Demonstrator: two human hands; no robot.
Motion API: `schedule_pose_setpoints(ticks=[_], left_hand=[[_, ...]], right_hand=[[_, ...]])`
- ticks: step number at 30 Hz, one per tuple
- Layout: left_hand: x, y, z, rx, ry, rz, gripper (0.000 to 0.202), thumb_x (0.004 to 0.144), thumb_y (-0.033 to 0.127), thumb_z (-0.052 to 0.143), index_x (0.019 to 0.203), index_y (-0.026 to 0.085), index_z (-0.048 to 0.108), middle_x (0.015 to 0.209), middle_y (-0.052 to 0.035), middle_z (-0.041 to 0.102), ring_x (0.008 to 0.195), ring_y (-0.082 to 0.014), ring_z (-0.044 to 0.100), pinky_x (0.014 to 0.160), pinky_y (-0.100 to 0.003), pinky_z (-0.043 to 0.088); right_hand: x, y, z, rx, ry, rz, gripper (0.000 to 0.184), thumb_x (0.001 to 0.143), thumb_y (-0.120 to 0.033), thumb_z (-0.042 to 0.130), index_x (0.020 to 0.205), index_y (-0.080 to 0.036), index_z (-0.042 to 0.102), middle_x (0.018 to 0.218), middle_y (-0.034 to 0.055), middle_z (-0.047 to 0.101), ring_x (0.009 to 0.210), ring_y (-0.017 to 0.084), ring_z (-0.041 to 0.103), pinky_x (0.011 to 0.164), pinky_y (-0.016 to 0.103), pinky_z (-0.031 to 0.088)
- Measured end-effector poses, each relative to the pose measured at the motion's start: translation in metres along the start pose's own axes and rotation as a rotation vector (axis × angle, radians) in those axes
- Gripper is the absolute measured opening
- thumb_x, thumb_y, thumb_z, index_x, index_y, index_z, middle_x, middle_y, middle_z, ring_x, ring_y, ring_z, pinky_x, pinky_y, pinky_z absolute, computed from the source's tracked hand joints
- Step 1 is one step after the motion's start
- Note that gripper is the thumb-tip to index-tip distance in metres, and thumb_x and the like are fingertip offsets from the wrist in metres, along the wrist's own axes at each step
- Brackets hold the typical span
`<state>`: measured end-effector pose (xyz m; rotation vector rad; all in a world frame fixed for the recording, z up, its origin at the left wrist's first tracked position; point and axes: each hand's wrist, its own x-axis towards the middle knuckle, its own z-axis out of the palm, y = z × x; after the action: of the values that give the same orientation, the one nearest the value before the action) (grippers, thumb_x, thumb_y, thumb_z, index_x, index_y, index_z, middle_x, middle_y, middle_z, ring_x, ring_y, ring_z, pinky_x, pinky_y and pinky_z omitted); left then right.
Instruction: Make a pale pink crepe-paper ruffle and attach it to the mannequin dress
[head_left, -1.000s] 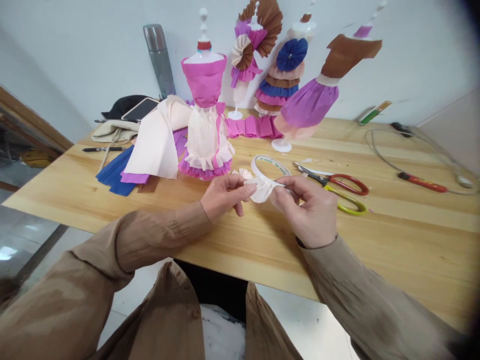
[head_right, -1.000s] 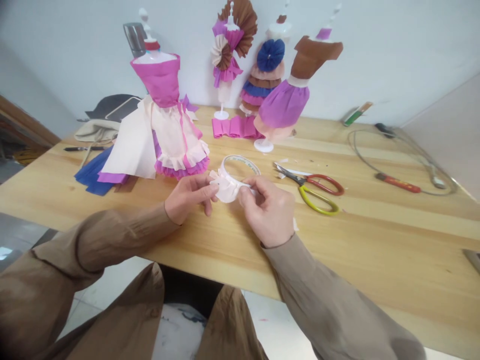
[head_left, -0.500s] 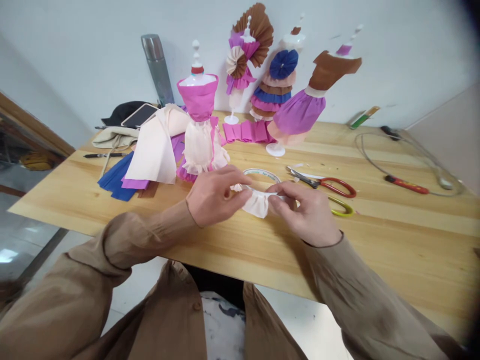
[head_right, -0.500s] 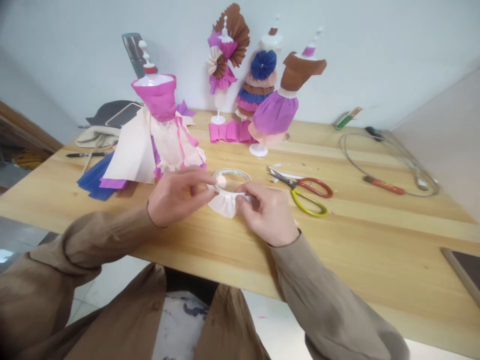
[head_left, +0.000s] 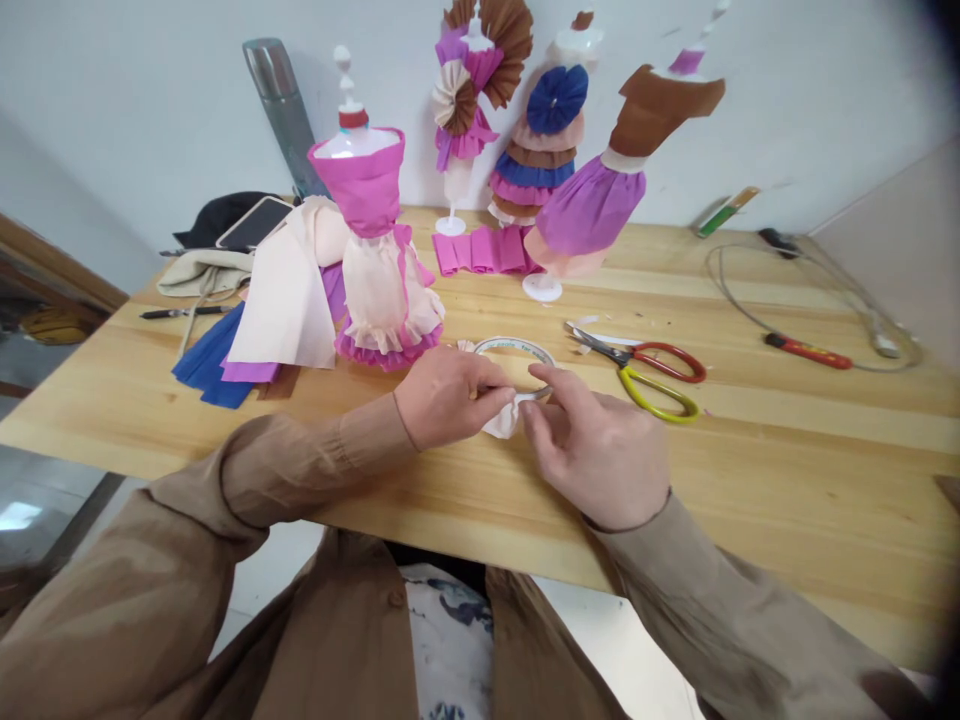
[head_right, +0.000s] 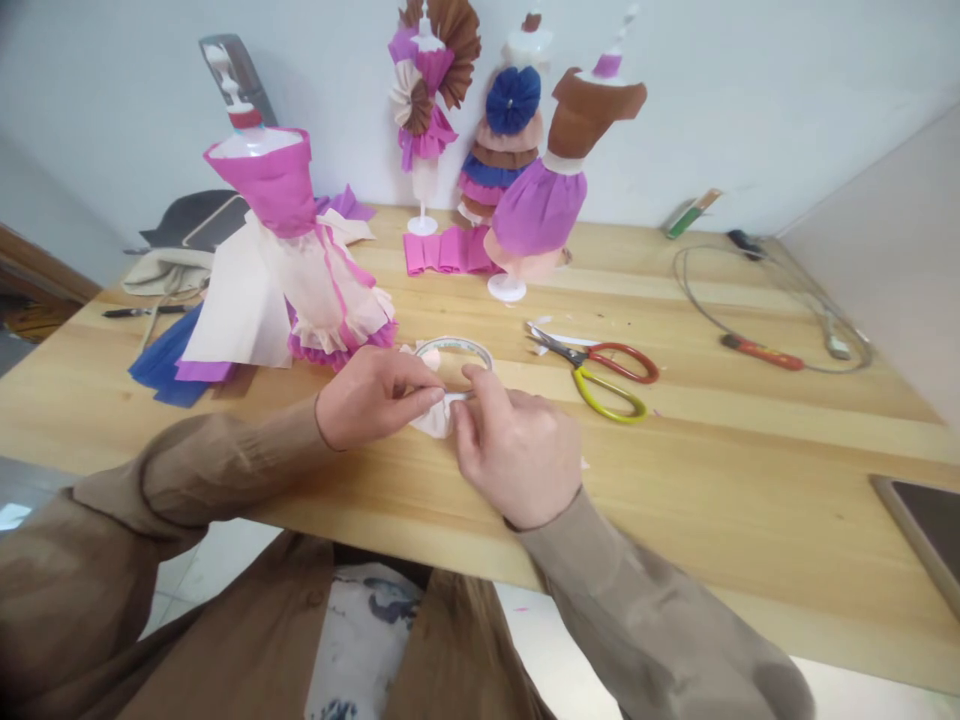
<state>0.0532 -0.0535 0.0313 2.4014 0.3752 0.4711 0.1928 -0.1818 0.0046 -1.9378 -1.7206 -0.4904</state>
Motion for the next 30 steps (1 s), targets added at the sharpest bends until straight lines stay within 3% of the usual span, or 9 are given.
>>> schedule_pose_setpoints(ticks=[2, 5, 10, 15, 20, 25, 30], left_hand=[[-0.001, 0.000, 0.002, -0.002, 0.039, -0.006, 0.034, 0.084, 0.026, 0.049, 0.052, 0.014, 0.054, 0.050, 0.0029, 0.044, 0.052, -0.0077, 0.037, 0.054, -0.024, 0.026], [-0.002, -0.001, 0.004, -0.095, 0.087, -0.070, 0.032, 0.082, 0.026, 0.051, 0.053, 0.014, 0.054, 0.050, 0.0034, 0.043, 0.052, -0.0072, 0.037, 0.052, -0.023, 0.027], [0.000, -0.001, 0.004, -0.263, 0.045, -0.124, 0.033, 0.082, 0.028, 0.051, 0.052, 0.014, 0.049, 0.050, 0.0038, 0.037, 0.053, -0.0069, 0.036, 0.051, -0.022, 0.027], [0.001, 0.003, 0.004, -0.283, 0.026, -0.127, 0.033, 0.082, 0.028, 0.052, 0.052, 0.014, 0.047, 0.050, 0.0043, 0.036, 0.053, -0.0065, 0.035, 0.051, -0.021, 0.026], [0.001, 0.005, 0.004, -0.218, 0.067, -0.051, 0.031, 0.083, 0.025, 0.052, 0.054, 0.014, 0.050, 0.052, 0.0037, 0.043, 0.054, -0.0069, 0.038, 0.054, -0.022, 0.030], [0.001, 0.006, 0.002, -0.107, 0.112, 0.050, 0.037, 0.085, 0.021, 0.051, 0.050, 0.015, 0.042, 0.050, 0.0045, 0.039, 0.052, -0.0066, 0.035, 0.055, -0.023, 0.029], [0.000, 0.005, 0.002, -0.057, 0.122, 0.065, 0.033, 0.087, 0.022, 0.051, 0.055, 0.015, 0.049, 0.052, 0.0038, 0.045, 0.053, -0.0074, 0.040, 0.056, -0.023, 0.030]], right_hand=[[-0.003, -0.002, 0.000, -0.031, 0.029, 0.062, 0.038, 0.088, -0.037, 0.056, 0.115, -0.014, 0.066, 0.062, 0.0063, 0.069, 0.051, 0.020, 0.061, 0.049, 0.031, 0.039], [-0.005, 0.000, -0.004, 0.164, 0.023, 0.172, 0.042, 0.085, -0.043, 0.061, 0.114, -0.013, 0.064, 0.060, 0.0033, 0.065, 0.050, 0.019, 0.060, 0.049, 0.030, 0.041], [-0.003, 0.007, -0.011, 0.586, -0.023, 0.345, 0.017, 0.082, -0.036, 0.062, 0.084, -0.019, 0.062, 0.062, 0.0000, 0.061, 0.053, 0.013, 0.056, 0.052, 0.027, 0.045], [0.000, 0.009, -0.011, 0.827, -0.156, 0.411, 0.019, 0.078, -0.032, 0.065, 0.064, -0.020, 0.060, 0.058, -0.0001, 0.062, 0.050, 0.011, 0.051, 0.047, 0.025, 0.040], [0.002, 0.005, -0.014, 0.842, -0.109, 0.374, 0.013, 0.078, -0.026, 0.066, 0.067, -0.020, 0.061, 0.059, -0.0016, 0.061, 0.051, 0.011, 0.052, 0.047, 0.025, 0.040], [0.001, 0.001, -0.016, 0.801, -0.079, 0.349, 0.010, 0.080, -0.023, 0.065, 0.070, -0.021, 0.062, 0.062, -0.0013, 0.064, 0.058, 0.013, 0.059, 0.055, 0.028, 0.046], [0.001, -0.001, -0.014, 0.775, -0.036, 0.324, 0.009, 0.081, -0.020, 0.064, 0.072, -0.022, 0.064, 0.066, -0.0011, 0.067, 0.061, 0.014, 0.061, 0.059, 0.029, 0.048]])
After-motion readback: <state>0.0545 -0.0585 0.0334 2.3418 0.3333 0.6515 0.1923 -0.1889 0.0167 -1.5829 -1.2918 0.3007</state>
